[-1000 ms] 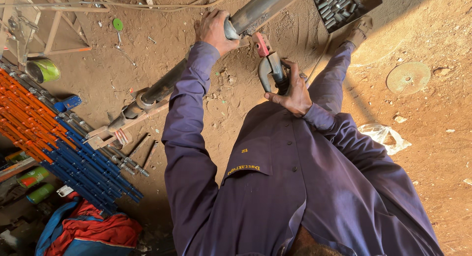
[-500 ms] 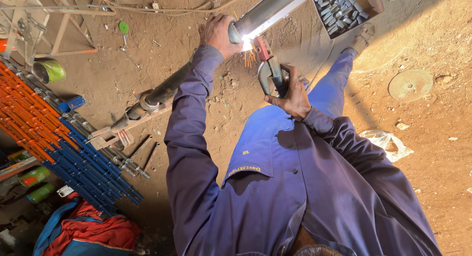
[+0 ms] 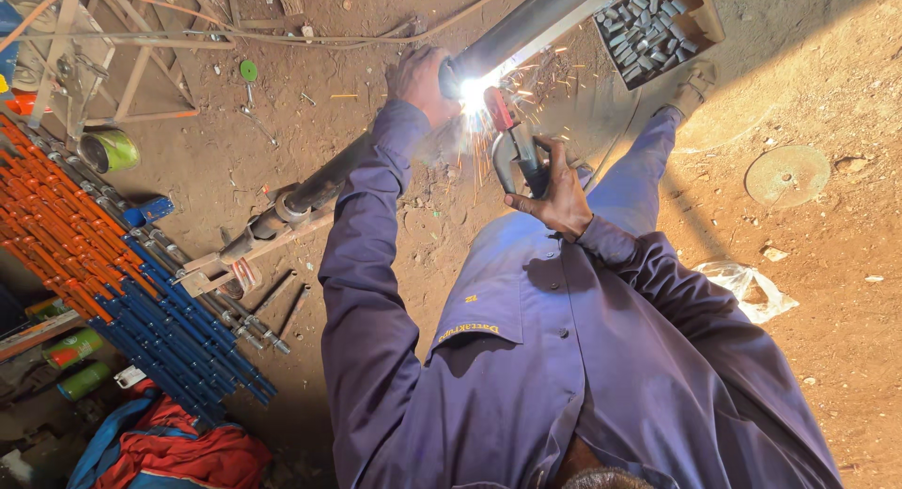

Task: The person welds joints on a long metal pipe frame lying on the workshop floor using an arc welding electrode holder, striking arcs that produce sparks and smoke at multiple joints. Between welds they reposition along the frame, handle the welding cable, and take electrode rods from a box on the ground.

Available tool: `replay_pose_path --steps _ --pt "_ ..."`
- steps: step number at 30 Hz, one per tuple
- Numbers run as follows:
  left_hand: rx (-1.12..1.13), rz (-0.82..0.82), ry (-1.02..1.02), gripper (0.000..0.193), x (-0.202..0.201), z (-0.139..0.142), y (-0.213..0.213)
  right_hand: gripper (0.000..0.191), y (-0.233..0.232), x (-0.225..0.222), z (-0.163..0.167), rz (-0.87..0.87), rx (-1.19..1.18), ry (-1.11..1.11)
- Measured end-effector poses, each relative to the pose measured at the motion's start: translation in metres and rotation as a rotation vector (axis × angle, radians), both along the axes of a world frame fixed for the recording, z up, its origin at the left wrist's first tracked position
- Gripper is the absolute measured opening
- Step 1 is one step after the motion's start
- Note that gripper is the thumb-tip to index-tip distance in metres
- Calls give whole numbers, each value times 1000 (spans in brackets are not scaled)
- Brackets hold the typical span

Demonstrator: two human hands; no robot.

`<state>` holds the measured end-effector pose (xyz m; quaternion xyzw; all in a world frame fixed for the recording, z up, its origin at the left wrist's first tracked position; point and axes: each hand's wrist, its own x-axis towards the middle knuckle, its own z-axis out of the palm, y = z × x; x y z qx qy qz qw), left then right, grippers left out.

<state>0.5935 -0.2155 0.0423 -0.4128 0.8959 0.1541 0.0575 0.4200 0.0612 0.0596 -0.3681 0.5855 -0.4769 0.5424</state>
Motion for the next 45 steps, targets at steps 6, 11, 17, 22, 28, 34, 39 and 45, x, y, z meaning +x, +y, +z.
replay_pose_path --steps 6,11,17,22,28,34,39,45 --pt "4 -23 45 69 6 -12 -3 96 0 0 0 1 -36 2" --pt "-17 -87 149 67 7 -12 -6 99 -3 0 -1 6 10 46" --pt "-6 -29 121 63 2 4 0 99 -3 2 -1 -8 -32 63" --pt "-20 -65 96 71 3 0 -4 97 -3 3 -4 -8 -61 41" --pt "19 17 -15 90 8 -14 -5 97 13 -8 0 -59 -13 156" --pt "30 37 17 76 6 -22 -9 92 34 -36 15 -115 -120 307" --pt "95 32 -37 91 0 -13 -6 93 45 -48 23 -176 -141 288" --pt "158 40 -154 106 -10 5 -9 95 45 -57 36 -151 -72 259"
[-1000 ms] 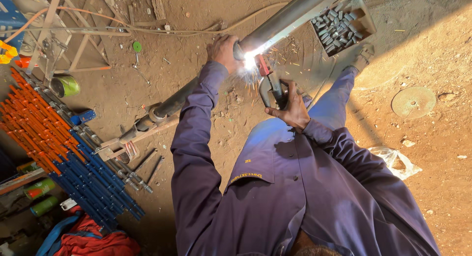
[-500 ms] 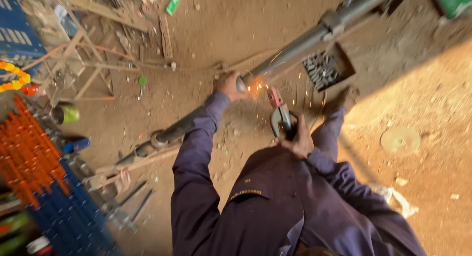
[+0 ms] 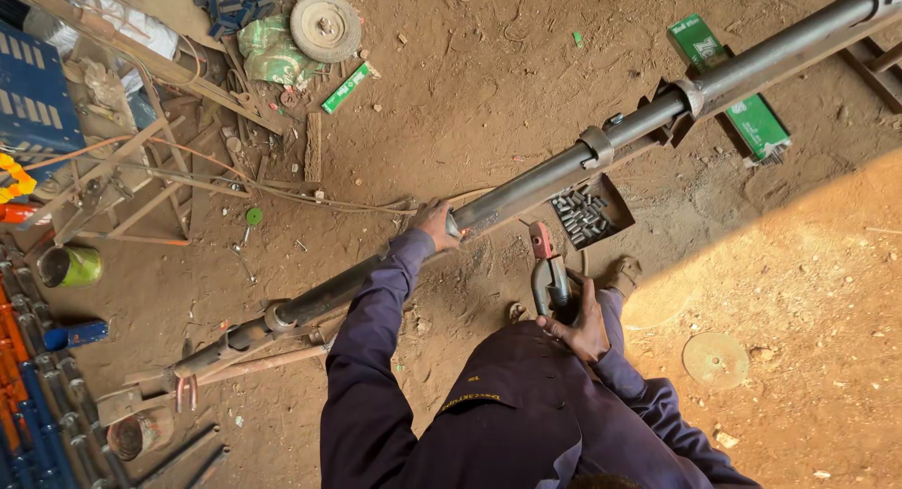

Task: The person welds joints on a long metal pipe frame lying on the workshop floor using an arc welding electrode holder, striking arcs that produce sparks and smoke at multiple joints. Between welds they reposition along the frame, handle the welding cable, and take electrode rods from a box on the ground.

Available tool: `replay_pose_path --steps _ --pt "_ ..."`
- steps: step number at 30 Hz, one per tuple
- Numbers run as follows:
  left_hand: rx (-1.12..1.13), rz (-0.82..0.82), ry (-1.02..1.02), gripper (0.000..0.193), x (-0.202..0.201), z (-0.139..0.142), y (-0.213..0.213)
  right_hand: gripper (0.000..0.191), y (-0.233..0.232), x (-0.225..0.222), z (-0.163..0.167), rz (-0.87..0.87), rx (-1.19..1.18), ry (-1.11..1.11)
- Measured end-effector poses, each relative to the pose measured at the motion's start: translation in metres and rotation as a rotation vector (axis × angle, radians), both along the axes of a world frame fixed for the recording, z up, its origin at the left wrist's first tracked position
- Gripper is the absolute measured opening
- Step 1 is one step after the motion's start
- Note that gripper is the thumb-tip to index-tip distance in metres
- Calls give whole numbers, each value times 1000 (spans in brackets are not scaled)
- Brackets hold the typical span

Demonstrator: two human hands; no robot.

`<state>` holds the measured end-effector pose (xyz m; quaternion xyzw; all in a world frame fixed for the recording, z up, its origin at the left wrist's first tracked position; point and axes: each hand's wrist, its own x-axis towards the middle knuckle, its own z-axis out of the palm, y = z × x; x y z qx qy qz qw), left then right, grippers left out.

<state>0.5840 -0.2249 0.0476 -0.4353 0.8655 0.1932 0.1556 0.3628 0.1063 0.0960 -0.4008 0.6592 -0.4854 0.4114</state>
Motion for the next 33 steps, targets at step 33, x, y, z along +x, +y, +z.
replay_pose_path --steps 33 --pt "-47 774 929 42 -114 -53 230 93 -88 -179 58 576 -49 -437"
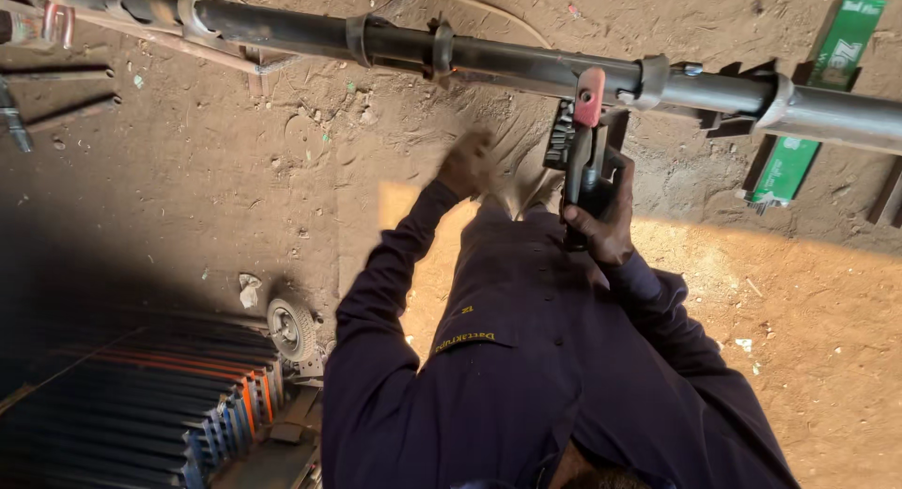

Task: The person welds joints on a long metal pipe frame lying on the workshop floor using an arc welding electrode holder, striking arcs that produce sparks and smoke at multiple joints. Between welds they reposition along the frame, handle the welding cable, and take electrode rods from a box on the ground.

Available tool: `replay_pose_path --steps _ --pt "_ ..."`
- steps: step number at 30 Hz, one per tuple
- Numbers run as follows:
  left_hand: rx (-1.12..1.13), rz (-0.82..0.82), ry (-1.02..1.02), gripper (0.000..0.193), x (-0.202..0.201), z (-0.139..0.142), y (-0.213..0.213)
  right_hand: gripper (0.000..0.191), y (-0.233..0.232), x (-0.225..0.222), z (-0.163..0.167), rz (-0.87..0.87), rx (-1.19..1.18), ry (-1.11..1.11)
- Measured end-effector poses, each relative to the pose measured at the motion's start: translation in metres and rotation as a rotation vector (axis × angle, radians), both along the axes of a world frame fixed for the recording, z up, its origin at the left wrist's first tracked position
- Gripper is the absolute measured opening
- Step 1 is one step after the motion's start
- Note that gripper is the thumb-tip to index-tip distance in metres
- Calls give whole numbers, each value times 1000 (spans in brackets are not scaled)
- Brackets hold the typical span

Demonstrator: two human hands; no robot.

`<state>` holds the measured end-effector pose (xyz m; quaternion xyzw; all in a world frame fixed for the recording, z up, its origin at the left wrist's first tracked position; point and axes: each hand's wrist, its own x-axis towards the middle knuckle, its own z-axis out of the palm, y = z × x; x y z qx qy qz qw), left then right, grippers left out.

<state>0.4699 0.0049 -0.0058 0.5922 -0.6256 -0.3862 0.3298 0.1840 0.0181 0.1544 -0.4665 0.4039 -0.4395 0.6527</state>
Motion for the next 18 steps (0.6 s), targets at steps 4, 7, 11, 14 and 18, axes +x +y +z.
replay_pose_path --steps 4,7,11,14,18 --pt "2 -317 406 69 -75 -9 55 89 -11 36 23 14 -16 -129" --pt "-48 -537 376 61 -92 -11 67 87 -23 60 35 7 15 -257" --pt "81 -292 209 51 -67 -29 75 85 -30 73 50 33 31 -373" --pt "241 -126 -53 30 -25 -44 81 91 -49 67 61 100 18 -379" --pt "336 72 -2 34 26 -57 108 90 -73 45 73 185 -22 -241"
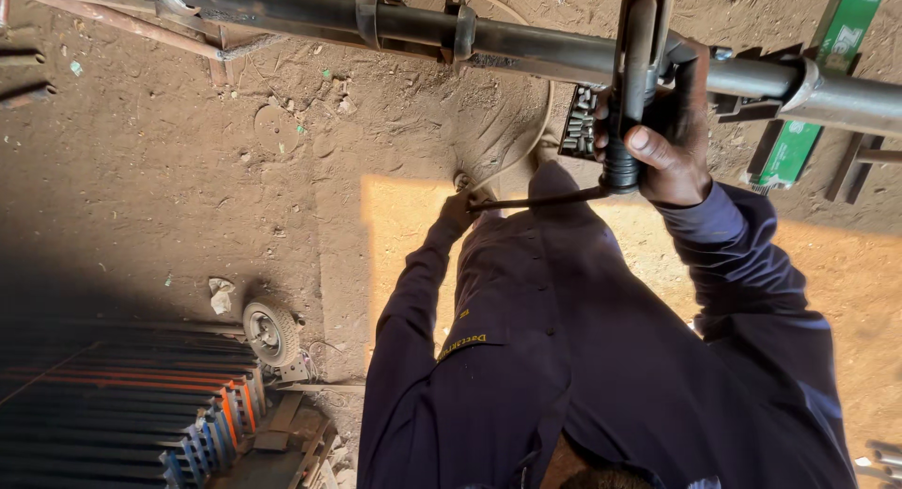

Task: The person welds joints on a long metal pipe frame lying on the workshop floor using an arc welding electrode holder, striking arcs that produce sparks and smoke at multiple joints. Between welds they reposition along the frame, handle the welding cable, and take electrode rods from a box on the ground.

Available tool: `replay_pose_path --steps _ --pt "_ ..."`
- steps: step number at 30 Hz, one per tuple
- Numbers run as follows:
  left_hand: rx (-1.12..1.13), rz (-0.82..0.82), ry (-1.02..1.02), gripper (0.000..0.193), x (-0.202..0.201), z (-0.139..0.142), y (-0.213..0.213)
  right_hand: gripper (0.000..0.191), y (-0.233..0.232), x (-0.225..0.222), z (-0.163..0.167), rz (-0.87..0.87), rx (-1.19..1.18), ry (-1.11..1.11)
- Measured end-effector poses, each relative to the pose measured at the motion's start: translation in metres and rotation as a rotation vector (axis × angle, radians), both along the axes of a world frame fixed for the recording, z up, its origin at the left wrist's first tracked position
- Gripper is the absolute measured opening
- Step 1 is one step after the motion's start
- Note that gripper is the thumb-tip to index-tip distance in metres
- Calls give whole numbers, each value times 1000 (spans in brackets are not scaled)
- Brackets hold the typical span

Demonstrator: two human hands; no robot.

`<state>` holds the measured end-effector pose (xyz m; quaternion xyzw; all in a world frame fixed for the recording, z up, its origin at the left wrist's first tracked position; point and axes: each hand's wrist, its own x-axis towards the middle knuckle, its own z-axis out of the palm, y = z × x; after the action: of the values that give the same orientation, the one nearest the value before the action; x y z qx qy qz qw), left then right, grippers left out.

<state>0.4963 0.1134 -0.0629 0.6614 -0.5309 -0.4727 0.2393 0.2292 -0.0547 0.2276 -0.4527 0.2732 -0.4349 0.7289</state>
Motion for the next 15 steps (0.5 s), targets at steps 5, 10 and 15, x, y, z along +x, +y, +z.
replay_pose_path --steps 5,10,15 --pt "-31 155 -60 26 -3 -7 20 86 -43 -23 2 127 -35 310" --pt "-67 377 -89 25 -38 -5 25 80 -108 -36 -5 426 -181 567" --pt "-89 498 -117 23 -71 5 22 82 -174 -41 -18 611 -257 625"
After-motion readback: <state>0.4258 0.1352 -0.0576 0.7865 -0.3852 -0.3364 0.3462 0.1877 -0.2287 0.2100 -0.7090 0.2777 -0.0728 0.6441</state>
